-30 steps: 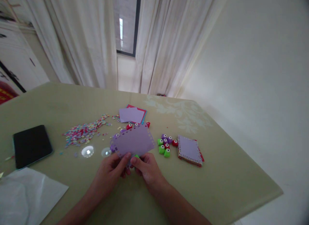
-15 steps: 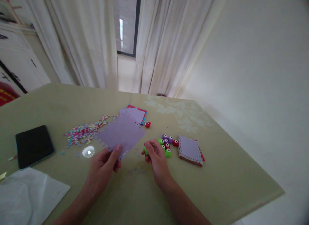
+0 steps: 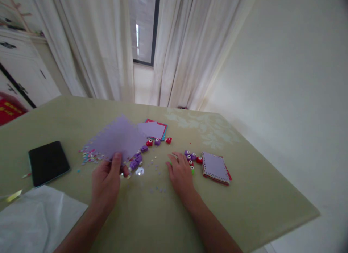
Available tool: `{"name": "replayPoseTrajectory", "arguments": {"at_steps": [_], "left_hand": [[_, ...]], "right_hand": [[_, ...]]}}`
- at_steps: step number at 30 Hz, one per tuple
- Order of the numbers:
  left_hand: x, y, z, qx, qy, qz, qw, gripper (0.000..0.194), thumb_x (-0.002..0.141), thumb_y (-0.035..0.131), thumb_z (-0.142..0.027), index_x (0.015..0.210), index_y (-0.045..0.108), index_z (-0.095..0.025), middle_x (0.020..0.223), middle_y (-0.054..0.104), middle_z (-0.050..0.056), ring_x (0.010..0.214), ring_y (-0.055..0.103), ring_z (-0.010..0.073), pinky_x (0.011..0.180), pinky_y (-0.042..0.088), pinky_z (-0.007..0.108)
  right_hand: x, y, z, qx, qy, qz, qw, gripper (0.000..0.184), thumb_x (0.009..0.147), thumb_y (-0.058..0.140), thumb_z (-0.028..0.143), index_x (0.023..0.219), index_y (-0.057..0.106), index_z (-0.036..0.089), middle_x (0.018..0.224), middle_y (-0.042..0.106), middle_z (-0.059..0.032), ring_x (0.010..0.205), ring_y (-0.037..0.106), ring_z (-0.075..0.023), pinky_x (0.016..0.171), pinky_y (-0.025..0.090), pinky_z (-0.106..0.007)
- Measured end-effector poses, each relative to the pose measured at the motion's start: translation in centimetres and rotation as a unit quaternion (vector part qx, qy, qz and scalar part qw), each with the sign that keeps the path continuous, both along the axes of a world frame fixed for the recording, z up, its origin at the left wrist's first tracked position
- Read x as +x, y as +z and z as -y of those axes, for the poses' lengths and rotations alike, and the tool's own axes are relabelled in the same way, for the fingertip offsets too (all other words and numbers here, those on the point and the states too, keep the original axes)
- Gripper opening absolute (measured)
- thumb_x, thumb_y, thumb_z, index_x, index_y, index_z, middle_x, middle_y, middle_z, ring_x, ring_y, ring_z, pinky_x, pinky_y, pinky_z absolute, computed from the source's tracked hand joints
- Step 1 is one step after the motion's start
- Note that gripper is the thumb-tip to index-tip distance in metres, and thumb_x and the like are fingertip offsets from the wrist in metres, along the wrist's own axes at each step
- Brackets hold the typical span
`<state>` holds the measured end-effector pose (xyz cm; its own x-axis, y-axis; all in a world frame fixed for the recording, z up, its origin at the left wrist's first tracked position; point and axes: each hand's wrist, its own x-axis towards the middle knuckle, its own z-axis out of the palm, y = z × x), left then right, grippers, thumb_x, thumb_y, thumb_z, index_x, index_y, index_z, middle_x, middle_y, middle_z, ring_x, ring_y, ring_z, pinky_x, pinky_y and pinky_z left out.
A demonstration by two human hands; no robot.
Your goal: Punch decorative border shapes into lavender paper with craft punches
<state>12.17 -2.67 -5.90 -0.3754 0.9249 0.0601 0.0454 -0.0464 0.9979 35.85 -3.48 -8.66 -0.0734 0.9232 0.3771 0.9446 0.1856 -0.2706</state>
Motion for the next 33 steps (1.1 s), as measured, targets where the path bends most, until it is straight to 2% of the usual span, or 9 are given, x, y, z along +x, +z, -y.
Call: {"name": "replayPoseTrajectory", "arguments": {"at_steps": [4,7,9,13,17,23,28,31,33], "left_hand": [[-0.2,0.1,-0.4,0.009,0.02,0.011,1.0,0.049,0.09,0.071,-0.068,0.077,0.065,-0.021,0.055,0.066,-0.003,0.052,0.059,0.0156,0.054,0.047,0.026],[0.0,-0.1,-0.5,0.029,0.012,0.038,0.999,0.047,0.089,0.073,-0.066,0.076,0.065,-0.022,0.057,0.067,-0.003,0.052,0.061,0.0162,0.054,0.05,0.027],[0.2,-0.2,-0.5,0.04,0.002,0.045,0.998,0.045,0.088,0.074,-0.064,0.075,0.065,-0.022,0.058,0.068,-0.002,0.053,0.063,0.0168,0.055,0.053,0.028],[0.5,0.1,-0.2,0.047,-0.008,0.037,0.998,0.043,0.087,0.077,-0.061,0.071,0.065,-0.022,0.057,0.069,-0.001,0.054,0.064,0.0172,0.056,0.053,0.028],[0.9,0.7,0.5,0.049,-0.042,0.028,0.998,0.038,0.089,0.077,-0.055,0.073,0.067,-0.021,0.06,0.072,-0.001,0.055,0.066,0.0166,0.059,0.055,0.028],[1.8,0.8,1.4,0.038,-0.094,0.015,0.995,0.036,0.09,0.075,-0.054,0.078,0.068,-0.022,0.06,0.075,0.0,0.053,0.067,0.0178,0.055,0.055,0.028],[2.3,0.2,1.5,0.038,-0.122,0.003,0.992,0.036,0.091,0.075,-0.055,0.081,0.07,-0.021,0.06,0.075,0.0,0.053,0.066,0.017,0.054,0.054,0.027],[2.5,0.0,1.5,0.027,-0.129,0.007,0.991,0.039,0.089,0.077,-0.058,0.08,0.07,-0.021,0.062,0.077,0.002,0.055,0.068,0.018,0.056,0.057,0.028],[2.7,-0.1,1.4,0.008,-0.135,0.024,0.99,0.043,0.084,0.081,-0.061,0.083,0.071,-0.02,0.065,0.08,0.004,0.057,0.071,0.0199,0.058,0.06,0.03]], "right_hand": [[-4.0,1.1,0.0,-0.002,0.15,0.026,0.988,0.029,0.106,0.066,0.024,0.134,0.068,0.021,0.133,0.072,-0.0126,0.117,0.065,-0.0279,0.103,0.055,-0.042],[-7.2,1.2,-1.0,0.021,0.207,0.093,0.974,0.043,0.107,0.064,0.032,0.149,0.058,0.023,0.15,0.063,-0.0127,0.123,0.062,-0.0306,0.099,0.056,-0.045],[-8.4,0.9,-1.7,0.03,0.225,0.127,0.966,0.033,0.11,0.061,0.032,0.141,0.063,0.024,0.149,0.064,-0.0122,0.122,0.062,-0.0299,0.096,0.055,-0.044],[-8.2,0.5,-1.6,0.008,0.273,0.162,0.948,0.013,0.109,0.064,0.026,0.115,0.073,0.02,0.115,0.074,-0.0103,0.108,0.065,-0.0264,0.088,0.056,-0.038],[-6.1,0.8,0.3,-0.023,0.261,0.132,0.956,0.011,0.103,0.072,0.022,0.114,0.074,0.019,0.114,0.075,-0.0115,0.105,0.068,-0.0273,0.093,0.058,-0.038],[-3.3,0.7,1.7,-0.096,0.184,-0.022,0.978,0.043,0.094,0.076,0.012,0.135,0.064,0.021,0.14,0.067,-0.0144,0.128,0.066,-0.0293,0.109,0.056,-0.042],[-2.6,0.4,1.5,-0.138,0.114,-0.114,0.977,0.031,0.093,0.069,0.007,0.12,0.071,0.021,0.125,0.068,-0.013,0.109,0.07,-0.0275,0.098,0.058,-0.043],[-2.5,0.6,1.4,-0.123,0.097,-0.288,0.945,0.028,0.088,0.074,0.011,0.114,0.072,0.02,0.114,0.069,-0.0091,0.099,0.07,-0.0245,0.092,0.058,-0.039],[-2.5,0.9,1.3,-0.125,0.09,-0.44,0.885,0.028,0.086,0.079,0.021,0.114,0.073,0.021,0.107,0.07,-0.0066,0.093,0.071,-0.0227,0.085,0.058,-0.036]]}}
